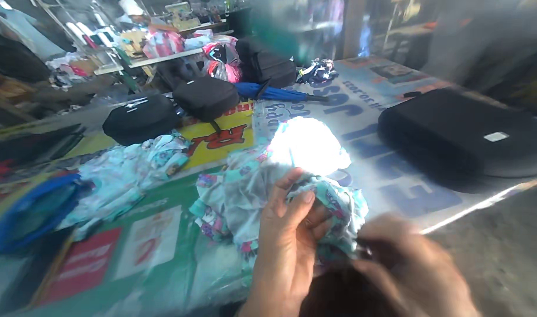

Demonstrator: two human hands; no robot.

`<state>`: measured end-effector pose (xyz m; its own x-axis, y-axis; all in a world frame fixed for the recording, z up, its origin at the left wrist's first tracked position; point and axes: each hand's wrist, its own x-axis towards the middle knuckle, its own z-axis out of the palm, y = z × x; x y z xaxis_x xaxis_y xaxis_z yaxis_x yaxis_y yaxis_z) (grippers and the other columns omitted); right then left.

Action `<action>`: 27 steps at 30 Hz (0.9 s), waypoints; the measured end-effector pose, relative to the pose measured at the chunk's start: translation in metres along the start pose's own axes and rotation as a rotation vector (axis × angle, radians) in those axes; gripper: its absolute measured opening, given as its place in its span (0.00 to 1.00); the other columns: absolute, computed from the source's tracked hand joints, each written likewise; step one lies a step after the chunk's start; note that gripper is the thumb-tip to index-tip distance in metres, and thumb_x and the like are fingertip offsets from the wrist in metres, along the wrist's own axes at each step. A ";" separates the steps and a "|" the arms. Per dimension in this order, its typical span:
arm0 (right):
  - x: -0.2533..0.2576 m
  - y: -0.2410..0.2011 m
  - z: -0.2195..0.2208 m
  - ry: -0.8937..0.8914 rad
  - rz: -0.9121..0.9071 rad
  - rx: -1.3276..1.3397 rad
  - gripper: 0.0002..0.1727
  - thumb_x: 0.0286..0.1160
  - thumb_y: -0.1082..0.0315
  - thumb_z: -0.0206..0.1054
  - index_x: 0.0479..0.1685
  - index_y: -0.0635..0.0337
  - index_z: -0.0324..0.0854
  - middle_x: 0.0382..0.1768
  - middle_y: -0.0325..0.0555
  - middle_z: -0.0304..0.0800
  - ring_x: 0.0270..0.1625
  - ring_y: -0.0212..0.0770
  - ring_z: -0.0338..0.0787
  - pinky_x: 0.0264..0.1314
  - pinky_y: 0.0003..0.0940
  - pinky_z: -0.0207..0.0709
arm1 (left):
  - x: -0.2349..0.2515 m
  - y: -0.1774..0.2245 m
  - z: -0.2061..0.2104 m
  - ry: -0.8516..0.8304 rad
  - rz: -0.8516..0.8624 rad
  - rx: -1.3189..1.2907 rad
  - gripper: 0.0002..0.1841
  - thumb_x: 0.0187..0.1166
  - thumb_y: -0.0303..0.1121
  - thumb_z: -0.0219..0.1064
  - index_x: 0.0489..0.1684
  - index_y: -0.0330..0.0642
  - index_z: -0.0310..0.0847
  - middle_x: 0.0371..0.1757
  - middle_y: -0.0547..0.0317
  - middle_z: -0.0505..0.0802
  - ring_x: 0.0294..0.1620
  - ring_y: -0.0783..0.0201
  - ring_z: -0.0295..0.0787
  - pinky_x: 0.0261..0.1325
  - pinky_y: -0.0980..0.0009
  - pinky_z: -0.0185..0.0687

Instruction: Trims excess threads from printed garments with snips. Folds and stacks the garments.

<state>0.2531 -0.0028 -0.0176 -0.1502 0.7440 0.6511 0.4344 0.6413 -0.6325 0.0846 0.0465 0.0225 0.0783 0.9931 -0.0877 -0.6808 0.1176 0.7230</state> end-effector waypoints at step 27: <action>0.020 0.027 0.025 0.269 -0.027 0.224 0.09 0.77 0.65 0.74 0.46 0.61 0.86 0.43 0.38 0.92 0.44 0.22 0.90 0.46 0.14 0.87 | -0.003 -0.014 0.005 0.044 0.062 -0.077 0.15 0.82 0.18 0.56 0.63 0.37 0.76 0.38 0.51 0.91 0.29 0.65 0.92 0.34 0.72 0.92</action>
<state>0.2398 0.0337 -0.0321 0.0936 0.6691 0.7372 0.2234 0.7075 -0.6705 0.0972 0.0414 0.0163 0.0036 0.9971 -0.0760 -0.7370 0.0540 0.6737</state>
